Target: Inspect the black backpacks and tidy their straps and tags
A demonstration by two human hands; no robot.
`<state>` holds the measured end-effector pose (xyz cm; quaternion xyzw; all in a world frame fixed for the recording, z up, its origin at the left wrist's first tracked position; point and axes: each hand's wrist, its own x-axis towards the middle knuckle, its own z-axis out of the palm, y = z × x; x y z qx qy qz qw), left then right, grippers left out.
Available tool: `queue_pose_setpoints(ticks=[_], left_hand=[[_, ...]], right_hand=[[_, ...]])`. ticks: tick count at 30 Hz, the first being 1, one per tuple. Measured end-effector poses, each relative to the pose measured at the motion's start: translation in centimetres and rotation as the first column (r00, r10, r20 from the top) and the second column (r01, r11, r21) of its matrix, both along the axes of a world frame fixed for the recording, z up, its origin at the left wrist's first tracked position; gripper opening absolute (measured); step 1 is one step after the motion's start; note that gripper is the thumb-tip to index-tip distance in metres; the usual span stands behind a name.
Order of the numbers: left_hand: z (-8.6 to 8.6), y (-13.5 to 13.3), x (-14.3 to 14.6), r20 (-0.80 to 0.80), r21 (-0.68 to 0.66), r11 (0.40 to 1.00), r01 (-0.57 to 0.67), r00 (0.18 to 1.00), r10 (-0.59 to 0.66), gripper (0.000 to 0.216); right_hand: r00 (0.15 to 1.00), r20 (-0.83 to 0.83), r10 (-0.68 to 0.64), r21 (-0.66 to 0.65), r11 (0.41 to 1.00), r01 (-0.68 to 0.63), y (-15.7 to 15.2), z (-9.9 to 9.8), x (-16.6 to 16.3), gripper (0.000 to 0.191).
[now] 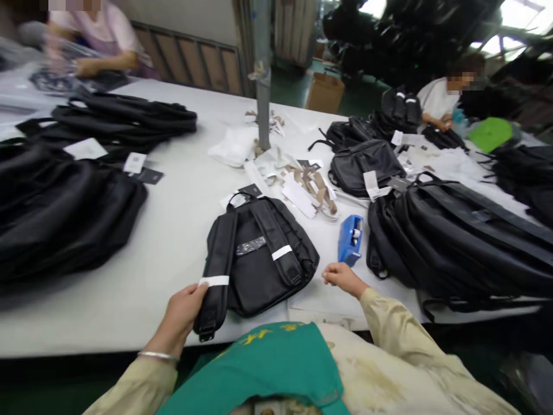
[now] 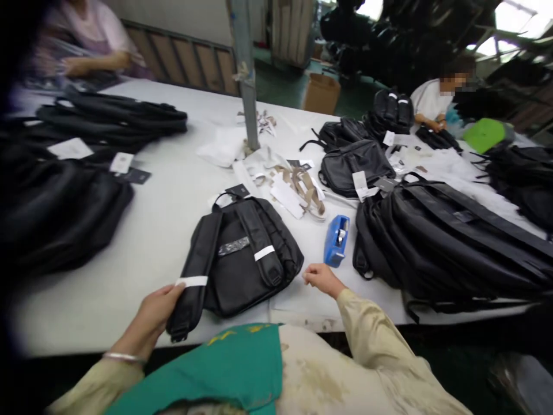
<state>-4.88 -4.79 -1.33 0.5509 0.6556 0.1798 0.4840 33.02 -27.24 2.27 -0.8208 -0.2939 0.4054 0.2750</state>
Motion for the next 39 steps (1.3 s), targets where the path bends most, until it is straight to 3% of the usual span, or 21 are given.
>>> queue_pose_setpoints(ticks=[2,5,8,12,21,27,32,36,39], left_hand=[[-0.1,-0.2,0.2,0.034,-0.034,0.999,-0.026,0.999,0.028,0.037],[0.2,-0.7,0.6,0.015,0.016,1.000,0.009,1.000,-0.009,0.039],[0.5,-1.2,0.7,0.017,0.078,0.996,0.039,0.999,-0.041,0.040],[0.7,-1.7,0.9,-0.002,0.155,0.985,0.078,0.997,-0.079,0.040],[0.6,-2.1,1.0,-0.071,0.234,0.962,0.141,0.989,-0.127,0.036],[0.6,-2.3,1.0,-0.121,0.238,0.951,0.195,0.978,-0.170,0.038],[0.8,-2.2,1.0,-0.161,0.269,0.930,0.250,0.964,-0.212,0.043],[0.9,-2.0,1.0,-0.159,0.277,0.925,0.260,0.962,-0.223,0.042],[0.9,-1.8,0.9,-0.085,0.217,0.964,0.157,0.986,-0.141,0.039]], right_hand=[[0.950,-0.185,0.252,0.175,0.960,-0.220,3.9,0.8,-3.8,0.018],[0.841,-0.146,0.521,0.324,0.828,-0.457,11.1,1.9,-10.2,0.021],[0.778,-0.076,0.624,0.311,0.756,-0.577,16.8,2.0,-15.5,0.022],[0.761,-0.042,0.648,0.180,0.754,-0.632,20.3,0.7,-18.9,0.021],[0.803,-0.025,0.595,-0.011,0.803,-0.596,21.3,-0.9,-19.8,0.018],[0.803,0.069,0.592,-0.037,0.806,-0.591,21.2,-2.2,-19.9,0.048],[0.773,0.049,0.632,-0.102,0.773,-0.626,21.0,-2.4,-19.5,0.056],[0.843,-0.092,0.530,-0.091,0.838,-0.538,20.2,-2.6,-19.3,0.052],[0.902,-0.214,0.374,-0.115,0.908,-0.404,19.4,-2.8,-19.0,0.046]])
